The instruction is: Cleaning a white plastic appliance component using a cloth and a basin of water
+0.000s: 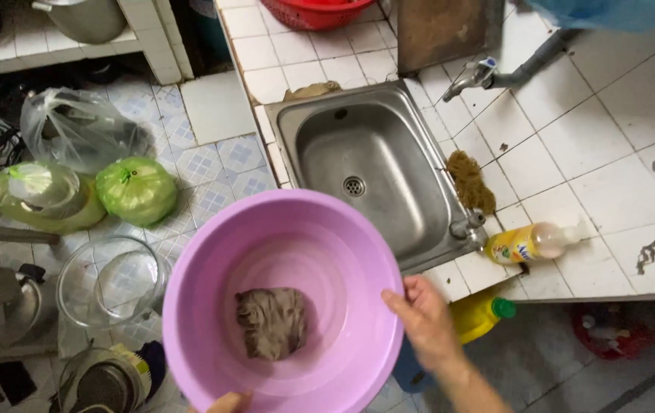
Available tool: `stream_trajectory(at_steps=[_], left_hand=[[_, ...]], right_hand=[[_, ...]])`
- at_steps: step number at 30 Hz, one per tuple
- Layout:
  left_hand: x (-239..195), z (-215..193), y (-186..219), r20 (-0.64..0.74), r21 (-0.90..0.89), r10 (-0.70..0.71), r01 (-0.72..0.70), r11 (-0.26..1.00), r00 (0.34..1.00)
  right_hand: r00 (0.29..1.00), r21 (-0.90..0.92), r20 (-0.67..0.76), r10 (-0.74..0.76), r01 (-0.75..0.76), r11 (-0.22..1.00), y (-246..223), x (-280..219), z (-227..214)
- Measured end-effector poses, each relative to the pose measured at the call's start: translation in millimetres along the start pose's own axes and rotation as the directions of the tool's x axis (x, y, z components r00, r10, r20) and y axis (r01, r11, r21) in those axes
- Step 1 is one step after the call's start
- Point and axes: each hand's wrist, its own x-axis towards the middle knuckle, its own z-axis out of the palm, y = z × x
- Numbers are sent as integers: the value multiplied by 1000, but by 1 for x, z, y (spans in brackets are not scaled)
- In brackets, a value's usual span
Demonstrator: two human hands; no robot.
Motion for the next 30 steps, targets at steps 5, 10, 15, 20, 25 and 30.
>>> stream_trajectory(at_steps=[5, 10, 15, 20, 25, 30], left_hand=[[-55, 62, 69, 247, -177, -94, 141, 974, 964], [-93, 131, 142, 464, -338, 85, 88, 937, 882], [-71, 199, 163, 524, -270, 77, 80, 960, 848], [-71, 232, 178, 565, -283, 85, 95, 954, 820], [-57, 264, 179, 586, -254, 63, 109, 961, 808], [-47, 289, 179, 615, -259, 86, 98, 961, 784]], right_hand=[[964, -705, -196, -177, -13, 709, -129, 61, -48], [752, -886, -101, -651, 230, 403, -203, 165, -90], [749, -872, -57, -660, 285, 399, -230, 254, -89], [764, -852, -158, -625, 215, 478, -232, 291, -70], [671, -898, -82, -737, 270, 346, -235, 314, -79], [845, -961, 47, -533, 184, 207, -244, 303, -100]])
